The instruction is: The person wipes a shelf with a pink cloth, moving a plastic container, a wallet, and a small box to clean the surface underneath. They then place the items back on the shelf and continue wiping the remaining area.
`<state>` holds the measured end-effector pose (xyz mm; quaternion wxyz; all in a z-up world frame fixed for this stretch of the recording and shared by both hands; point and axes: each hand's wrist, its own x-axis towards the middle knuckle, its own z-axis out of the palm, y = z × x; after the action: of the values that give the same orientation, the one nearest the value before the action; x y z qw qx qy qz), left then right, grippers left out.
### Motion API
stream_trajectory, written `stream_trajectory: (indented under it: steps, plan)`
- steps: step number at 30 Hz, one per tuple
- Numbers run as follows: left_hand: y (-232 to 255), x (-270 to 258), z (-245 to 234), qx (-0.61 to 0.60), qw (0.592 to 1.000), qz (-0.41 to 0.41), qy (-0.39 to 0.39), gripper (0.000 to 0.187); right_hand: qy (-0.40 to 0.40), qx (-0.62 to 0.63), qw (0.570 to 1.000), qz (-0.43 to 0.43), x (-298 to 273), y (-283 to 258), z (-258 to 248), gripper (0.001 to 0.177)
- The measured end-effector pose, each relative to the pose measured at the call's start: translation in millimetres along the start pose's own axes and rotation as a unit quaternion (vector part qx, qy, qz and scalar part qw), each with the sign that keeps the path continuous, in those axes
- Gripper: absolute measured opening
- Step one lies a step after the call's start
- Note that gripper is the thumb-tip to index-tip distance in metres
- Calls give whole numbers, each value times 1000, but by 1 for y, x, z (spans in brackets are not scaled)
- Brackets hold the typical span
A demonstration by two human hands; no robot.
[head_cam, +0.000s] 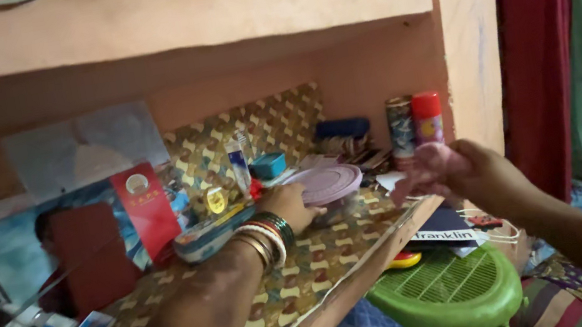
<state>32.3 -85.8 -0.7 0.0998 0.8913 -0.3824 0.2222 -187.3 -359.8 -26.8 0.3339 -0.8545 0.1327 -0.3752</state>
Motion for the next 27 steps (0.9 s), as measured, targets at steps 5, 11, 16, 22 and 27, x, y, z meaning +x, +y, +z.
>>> stream_trajectory:
  steps: [5,11,16,22,27]
  plan:
    - [-3,-3,-11,22,999,39,-18,65,-12,25,999,16,0,14,-1,43]
    - [-7,-38,-65,79,995,-23,-65,76,-11,102,995,8,7,12,15,37]
    - [-10,-90,-101,97,994,-26,-45,85,-43,235,966,-102,-10,-24,38,37]
    - [2,-148,-102,116,992,-10,-40,92,-119,142,979,-90,-51,-82,83,44]
    - [15,-178,-83,92,995,45,5,97,-130,115,943,-285,-77,-107,120,61]
